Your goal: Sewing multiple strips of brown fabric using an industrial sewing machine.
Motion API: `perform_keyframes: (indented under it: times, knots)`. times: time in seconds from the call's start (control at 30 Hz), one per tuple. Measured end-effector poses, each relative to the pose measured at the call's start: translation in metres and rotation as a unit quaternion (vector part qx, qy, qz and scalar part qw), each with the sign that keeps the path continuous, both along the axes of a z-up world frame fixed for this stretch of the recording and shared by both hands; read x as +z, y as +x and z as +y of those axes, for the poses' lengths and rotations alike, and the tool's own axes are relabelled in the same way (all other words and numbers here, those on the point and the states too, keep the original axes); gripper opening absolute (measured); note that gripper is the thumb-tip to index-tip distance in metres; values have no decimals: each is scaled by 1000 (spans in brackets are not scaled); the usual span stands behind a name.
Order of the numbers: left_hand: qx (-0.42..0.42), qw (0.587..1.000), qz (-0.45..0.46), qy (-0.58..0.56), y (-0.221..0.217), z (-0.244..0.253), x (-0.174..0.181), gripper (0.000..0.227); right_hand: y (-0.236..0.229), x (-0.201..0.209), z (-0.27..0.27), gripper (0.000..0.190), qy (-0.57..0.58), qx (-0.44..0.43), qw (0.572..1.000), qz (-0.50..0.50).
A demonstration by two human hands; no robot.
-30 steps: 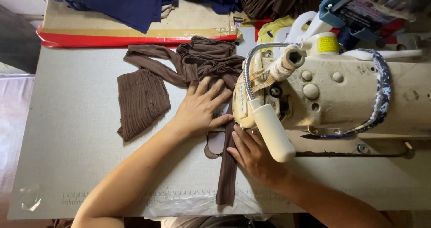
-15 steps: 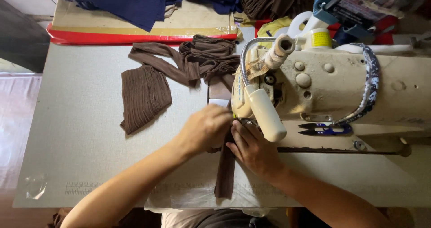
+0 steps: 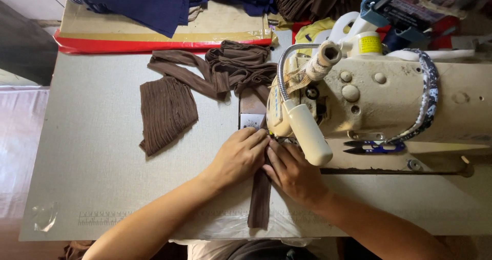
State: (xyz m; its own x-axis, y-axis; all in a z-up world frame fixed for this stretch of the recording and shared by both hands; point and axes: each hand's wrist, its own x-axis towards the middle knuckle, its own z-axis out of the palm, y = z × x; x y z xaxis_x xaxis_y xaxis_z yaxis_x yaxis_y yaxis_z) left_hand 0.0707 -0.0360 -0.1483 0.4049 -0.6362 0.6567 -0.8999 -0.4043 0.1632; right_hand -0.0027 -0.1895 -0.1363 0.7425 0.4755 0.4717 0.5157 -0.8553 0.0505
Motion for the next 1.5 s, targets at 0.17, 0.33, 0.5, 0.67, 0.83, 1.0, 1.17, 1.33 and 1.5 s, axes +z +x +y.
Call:
perform_keyframes:
  times: [0.17, 0.33, 0.5, 0.67, 0.83, 1.0, 1.17, 1.33, 1.5]
  knots:
    - [9, 1000, 1, -10, 1, -1, 7, 25, 2, -1, 1, 32, -15, -12, 1000, -5]
    - [5, 1000, -8, -6, 0, -2, 2, 25, 1, 10, 2, 31, -20, -12, 1000, -16]
    - [-11, 1000, 8, 4, 0, 0, -9, 28, 1, 1, -5, 28, -17, -21, 1000, -10]
    - [5, 996, 26, 81, -10, 5, 5, 25, -42, 27, -56, 20, 77, -73, 994, 23]
    - [0, 983, 31, 181, -9, 4, 3, 38, -82, 66, -145, 38, 10, -314, 935, -167]
    - [7, 985, 52, 166, -11, 2, 8, 36, -100, 30, -180, 47, -33, -393, 906, -151]
    - [9, 986, 65, 157, -11, 2, 12, 38, -98, 26, -182, 52, -8, -387, 910, -152]
    - [13, 986, 70, 150, -10, 0, 10, 38, -97, 33, -176, 48, -1, -355, 919, -174]
    - [13, 988, 60, 142, -8, 0, 10, 36, -108, 14, -197, 40, 23, -318, 930, -184]
